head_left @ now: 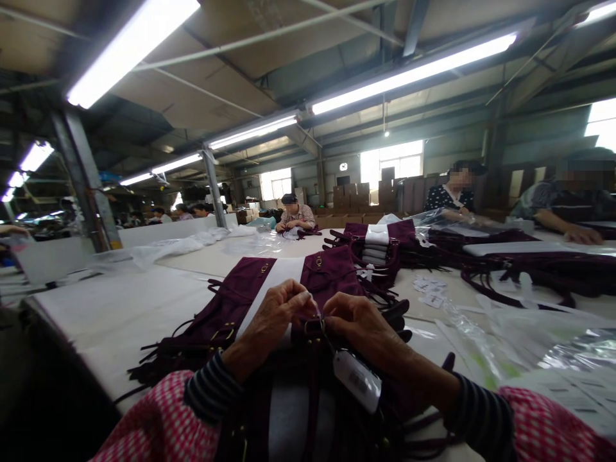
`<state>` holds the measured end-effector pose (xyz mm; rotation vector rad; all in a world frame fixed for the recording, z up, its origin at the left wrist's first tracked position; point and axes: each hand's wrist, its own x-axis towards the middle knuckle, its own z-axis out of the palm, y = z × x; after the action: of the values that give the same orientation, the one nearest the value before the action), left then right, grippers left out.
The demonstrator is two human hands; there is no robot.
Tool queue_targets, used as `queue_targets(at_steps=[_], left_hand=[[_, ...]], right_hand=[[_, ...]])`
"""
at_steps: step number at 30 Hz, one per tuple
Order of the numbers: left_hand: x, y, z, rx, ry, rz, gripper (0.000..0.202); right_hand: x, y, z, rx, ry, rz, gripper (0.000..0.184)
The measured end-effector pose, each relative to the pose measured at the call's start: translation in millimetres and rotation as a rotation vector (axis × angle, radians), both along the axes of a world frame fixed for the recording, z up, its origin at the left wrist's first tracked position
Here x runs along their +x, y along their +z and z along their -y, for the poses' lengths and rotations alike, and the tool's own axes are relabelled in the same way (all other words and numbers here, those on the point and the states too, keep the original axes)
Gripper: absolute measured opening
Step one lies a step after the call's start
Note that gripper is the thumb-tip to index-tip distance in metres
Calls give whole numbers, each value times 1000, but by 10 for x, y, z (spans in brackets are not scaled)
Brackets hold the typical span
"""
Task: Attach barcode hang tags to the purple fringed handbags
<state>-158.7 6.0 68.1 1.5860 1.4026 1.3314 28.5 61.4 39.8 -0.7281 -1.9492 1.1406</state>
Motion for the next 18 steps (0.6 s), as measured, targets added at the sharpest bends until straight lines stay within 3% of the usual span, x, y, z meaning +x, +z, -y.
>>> queue_targets(at_steps=[4, 10, 18], left_hand=[[41, 18, 35, -9, -3, 22, 22], [120, -14, 93, -32, 25, 95, 20], [230, -97, 69, -64, 49, 229, 18]], right_hand=[[-95, 14, -85, -101, 119, -71, 15], [-46, -15, -141, -159, 183, -97, 25], [-17, -93, -155, -154, 173, -156, 20]])
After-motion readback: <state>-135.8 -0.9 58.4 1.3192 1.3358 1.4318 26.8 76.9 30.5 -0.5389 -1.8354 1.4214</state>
